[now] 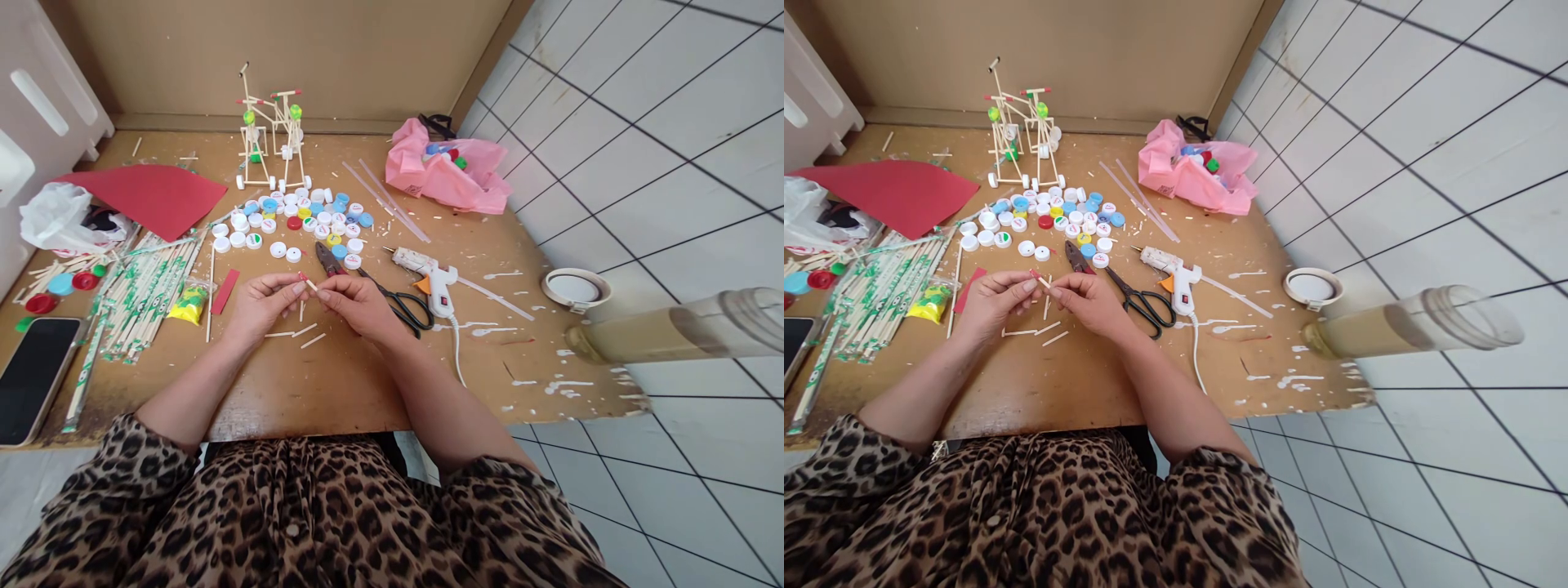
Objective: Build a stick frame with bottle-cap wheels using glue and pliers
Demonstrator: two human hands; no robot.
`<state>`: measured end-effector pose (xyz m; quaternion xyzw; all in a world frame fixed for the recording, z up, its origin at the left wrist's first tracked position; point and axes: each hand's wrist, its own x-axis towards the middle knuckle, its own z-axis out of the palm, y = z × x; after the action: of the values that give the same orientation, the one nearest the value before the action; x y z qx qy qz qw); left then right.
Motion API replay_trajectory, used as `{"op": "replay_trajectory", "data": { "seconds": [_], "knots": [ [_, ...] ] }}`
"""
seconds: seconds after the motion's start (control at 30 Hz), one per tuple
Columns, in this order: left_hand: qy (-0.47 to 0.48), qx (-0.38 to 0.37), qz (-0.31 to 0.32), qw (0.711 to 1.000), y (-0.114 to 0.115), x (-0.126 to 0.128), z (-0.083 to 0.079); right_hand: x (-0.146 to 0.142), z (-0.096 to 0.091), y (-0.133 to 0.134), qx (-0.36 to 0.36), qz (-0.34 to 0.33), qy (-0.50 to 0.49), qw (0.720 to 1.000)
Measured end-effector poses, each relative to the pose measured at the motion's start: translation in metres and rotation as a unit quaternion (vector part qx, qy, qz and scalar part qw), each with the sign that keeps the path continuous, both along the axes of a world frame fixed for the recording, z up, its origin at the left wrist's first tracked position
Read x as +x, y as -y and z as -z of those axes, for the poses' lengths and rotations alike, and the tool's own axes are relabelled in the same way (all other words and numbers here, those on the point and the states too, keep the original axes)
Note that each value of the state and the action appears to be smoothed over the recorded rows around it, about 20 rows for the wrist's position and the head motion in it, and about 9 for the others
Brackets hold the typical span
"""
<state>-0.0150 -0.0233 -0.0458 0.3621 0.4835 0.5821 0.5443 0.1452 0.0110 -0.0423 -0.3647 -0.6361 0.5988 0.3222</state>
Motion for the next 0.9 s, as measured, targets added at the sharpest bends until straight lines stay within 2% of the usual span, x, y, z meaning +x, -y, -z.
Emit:
{"op": "replay_trajectory", "data": {
  "seconds": [0.17, 0.3, 0.67, 0.8, 0.9],
  "knots": [
    [-0.038, 0.013, -0.011, 0.999, 0.0, -0.001, 0.002, -0.001, 0.003, -0.001, 0.038, 0.012, 0.017, 0.999],
    [-0.047, 0.018, -0.012, 0.999, -0.001, -0.001, 0.004, -0.001, 0.006, -0.002, 0.097, 0.039, 0.034, 0.994],
    [-0.066, 0.01, -0.016, 0.998, -0.001, -0.001, 0.007, -0.001, 0.013, -0.005, 0.248, 0.073, 0.067, 0.964],
    [-0.071, 0.018, -0.012, 0.997, -0.001, -0.002, 0.008, 0.0, 0.013, -0.007, 0.255, 0.076, 0.069, 0.961],
    [-0.082, 0.021, -0.006, 0.996, -0.001, -0.002, 0.008, 0.002, 0.012, -0.007, 0.219, 0.073, 0.062, 0.971]
  ]
}}
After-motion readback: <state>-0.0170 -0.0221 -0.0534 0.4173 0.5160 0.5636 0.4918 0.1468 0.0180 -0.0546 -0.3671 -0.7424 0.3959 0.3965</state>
